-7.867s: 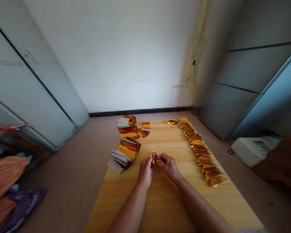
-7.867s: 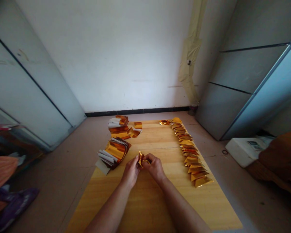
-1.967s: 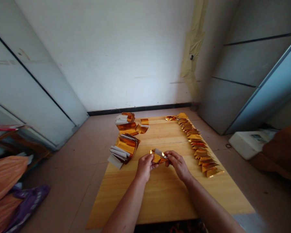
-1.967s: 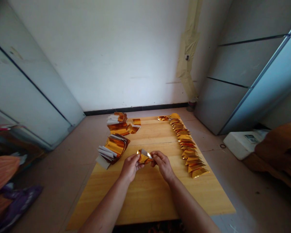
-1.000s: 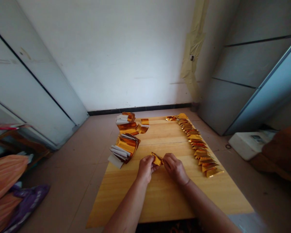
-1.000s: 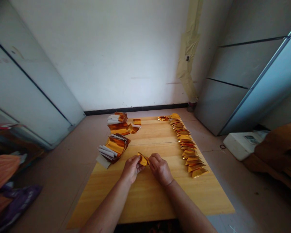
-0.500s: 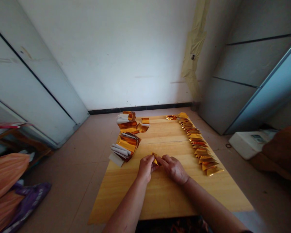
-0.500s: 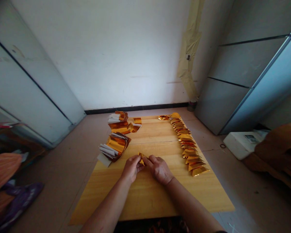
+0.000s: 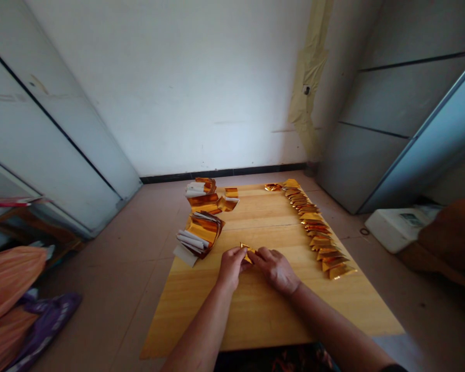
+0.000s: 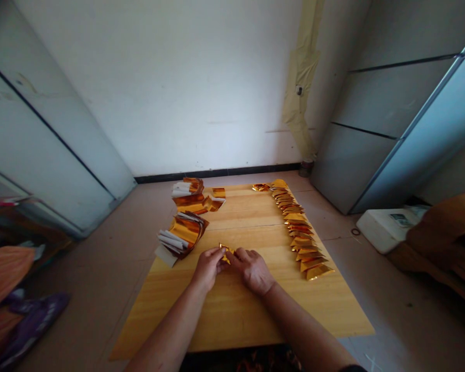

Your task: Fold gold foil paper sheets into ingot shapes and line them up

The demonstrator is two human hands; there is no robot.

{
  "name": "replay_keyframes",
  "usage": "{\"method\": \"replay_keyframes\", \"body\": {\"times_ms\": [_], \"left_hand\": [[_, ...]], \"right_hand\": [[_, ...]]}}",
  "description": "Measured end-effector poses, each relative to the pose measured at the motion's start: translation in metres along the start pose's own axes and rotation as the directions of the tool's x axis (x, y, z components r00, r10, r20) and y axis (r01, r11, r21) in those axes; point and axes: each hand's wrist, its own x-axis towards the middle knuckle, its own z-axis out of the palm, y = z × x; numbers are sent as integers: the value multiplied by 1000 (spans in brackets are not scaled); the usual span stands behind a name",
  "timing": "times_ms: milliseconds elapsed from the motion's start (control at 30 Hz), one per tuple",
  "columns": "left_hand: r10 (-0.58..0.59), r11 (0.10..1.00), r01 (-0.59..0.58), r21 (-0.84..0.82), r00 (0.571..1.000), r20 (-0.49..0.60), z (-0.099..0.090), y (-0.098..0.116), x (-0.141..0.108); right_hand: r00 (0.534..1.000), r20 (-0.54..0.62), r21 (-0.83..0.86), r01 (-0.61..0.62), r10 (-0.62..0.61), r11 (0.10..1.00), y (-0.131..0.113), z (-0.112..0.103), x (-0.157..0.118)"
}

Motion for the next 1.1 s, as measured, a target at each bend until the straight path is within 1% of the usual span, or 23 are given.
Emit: {"method": "replay_keyframes", "body": {"times_ms": [67,100,133,167,200,233,267,300,333,367,400,433,533,600,667,700,767,833,867,933,1000,1067,1100], "left_hand": [[-16,1000,16,-23,1000,24,-2,1,1],[-23,999,25,-38,999,41,-3,2,2],[-28,998,32,-51,998,63,-4,2,3],[-31,998,36,-60,996,86,-6,2,3],[-30,997,37,-63,993,111,-7,3,4],[-27,997,36,-64,991,134,-8,3,5],[-22,997,32,-64,988,152,-9,3,5],[-17,997,28,-65,986,164,-9,3,5],[-12,997,24,-68,985,172,-9,3,5],[-8,997,21,-73,984,177,-9,3,5],[-3,997,17,-78,984,181,-9,3,4],[1,997,15,-81,983,184,-9,4,4],[4,997,10,-71,981,195,-9,5,3],[13,999,-4,-45,978,207,-11,6,3],[29,1000,-30,0,973,230,-13,6,5],[39,998,-48,33,970,242,-14,6,7],[76,985,-111,132,966,247,-16,6,12],[178,934,-242,264,953,244,-18,6,16],[247,885,-326,332,934,258,-19,7,19],[377,744,-489,456,870,319,-22,7,23],[452,558,-610,562,792,411,-25,6,25],[468,350,-692,631,713,522,-29,4,28],[454,251,-726,641,673,584,-30,2,28]], "right_hand": [[996,-73,135,-39,49,990,3,1,-3],[988,-123,231,-67,98,971,4,2,-4],[971,-173,338,-102,168,936,6,3,-5],[943,-209,445,-144,259,884,7,4,-4],[905,-215,545,-201,367,814,8,4,-3],[861,-182,633,-267,475,727,9,4,-2],[819,-110,704,-336,564,626,9,4,0],[785,-12,754,-400,620,521,9,2,3],[763,93,784,-452,640,425,9,1,5],[753,183,800,-487,631,349,8,-2,7],[754,249,810,-506,607,296,7,-4,8],[760,289,818,-512,582,263,7,-7,9],[774,317,834,-503,548,228,6,-10,10],[781,302,830,-497,547,252,8,-9,10],[790,257,797,-499,557,340,11,-5,9],[801,219,764,-496,558,413,13,-3,8],[837,112,651,-469,536,596,16,0,6],[888,-5,473,-402,459,784,19,2,4],[914,-55,370,-355,402,859,20,3,3],[957,-125,163,-238,260,957,22,3,1],[986,-132,4,-107,107,994,23,3,-2],[997,-70,-90,8,-15,996,24,3,-4],[998,-25,-113,54,-58,992,24,3,-6]]}}
